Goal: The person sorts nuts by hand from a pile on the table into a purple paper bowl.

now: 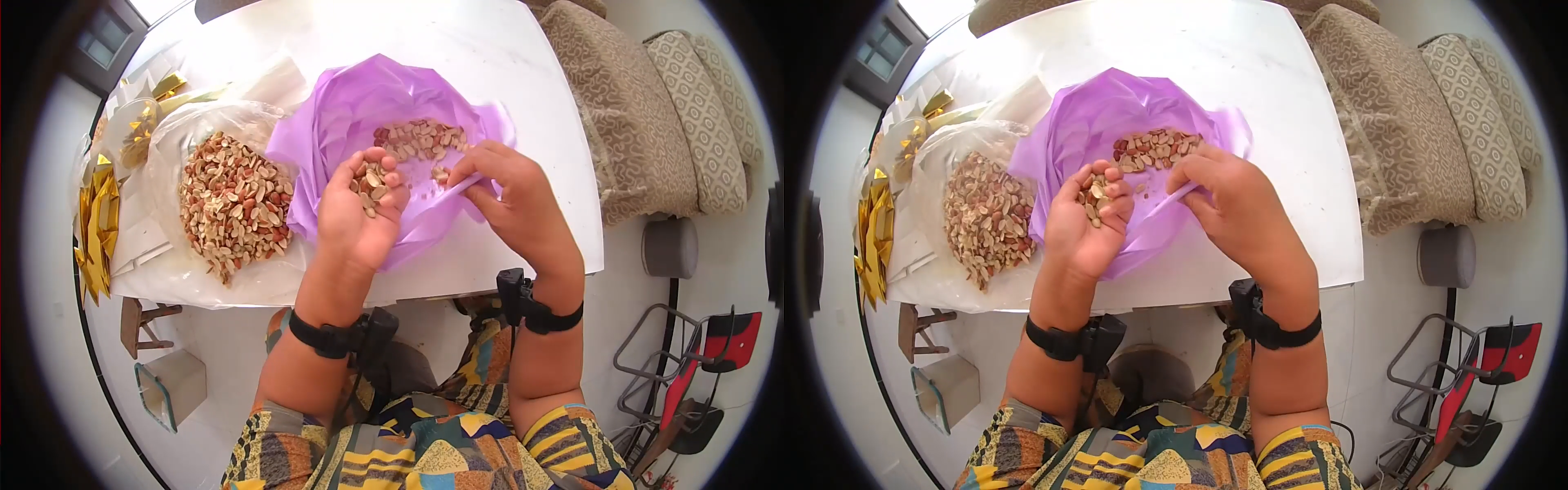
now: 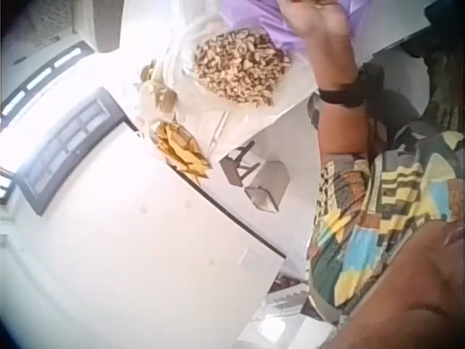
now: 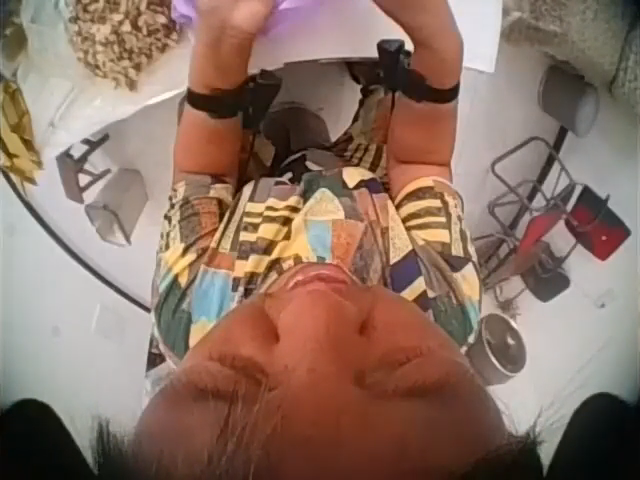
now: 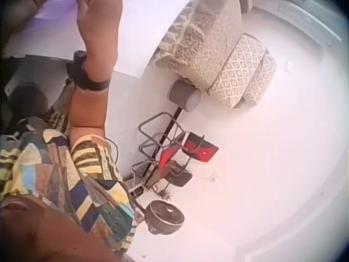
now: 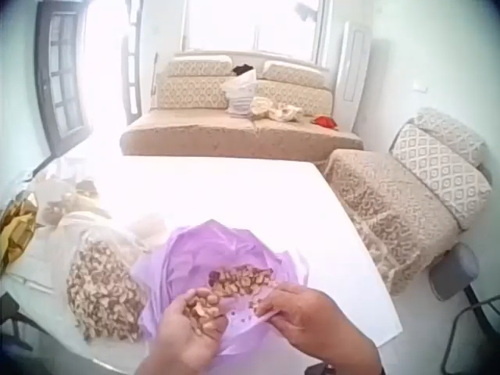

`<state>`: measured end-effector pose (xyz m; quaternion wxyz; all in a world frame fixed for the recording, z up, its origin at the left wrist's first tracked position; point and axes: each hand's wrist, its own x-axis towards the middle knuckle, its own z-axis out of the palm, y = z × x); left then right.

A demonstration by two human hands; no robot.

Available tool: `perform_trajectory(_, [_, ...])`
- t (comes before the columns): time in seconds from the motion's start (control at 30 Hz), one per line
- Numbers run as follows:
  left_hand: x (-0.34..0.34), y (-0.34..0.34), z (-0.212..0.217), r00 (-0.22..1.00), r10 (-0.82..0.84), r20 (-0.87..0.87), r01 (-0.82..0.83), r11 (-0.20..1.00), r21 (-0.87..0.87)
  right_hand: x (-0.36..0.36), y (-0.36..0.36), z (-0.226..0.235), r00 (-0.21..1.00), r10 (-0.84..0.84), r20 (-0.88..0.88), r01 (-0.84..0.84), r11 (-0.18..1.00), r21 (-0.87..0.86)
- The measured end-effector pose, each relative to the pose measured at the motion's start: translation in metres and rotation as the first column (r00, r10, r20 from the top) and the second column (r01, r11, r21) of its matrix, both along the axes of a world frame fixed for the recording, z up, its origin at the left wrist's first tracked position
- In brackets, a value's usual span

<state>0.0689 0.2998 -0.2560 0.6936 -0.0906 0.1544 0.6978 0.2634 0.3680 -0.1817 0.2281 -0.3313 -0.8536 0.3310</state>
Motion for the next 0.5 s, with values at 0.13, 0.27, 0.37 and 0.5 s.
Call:
perform_trajectory(0.13, [0.003, -0.001, 0.004, 1.0, 0.004, 0.007, -0.004, 1.0, 0.002, 0.01, -0.001, 0.008, 0.997, 0.021, 0.068, -0.015, 0.996, -0.088])
perform_trajectory(0.27, [0.01, -0.002, -0.002, 0.999, -0.03, -0.026, 0.029, 0.999, -0.037, 0.016, 0.002, 0.001, 0.975, 0.082, 0.208, -0.025, 0.966, -0.259])
perform_trajectory(0.37, [0.016, -0.001, -0.004, 0.998, -0.047, -0.037, 0.045, 0.997, -0.055, 0.007, 0.003, -0.002, 0.98, -0.042, 0.192, 0.094, 0.959, -0.268])
perform_trajectory(0.5, [0.022, -0.001, -0.006, 0.997, -0.068, -0.034, 0.066, 0.996, -0.054, 0.003, 0.005, -0.033, 0.983, 0.023, 0.183, 0.015, 0.979, -0.205])
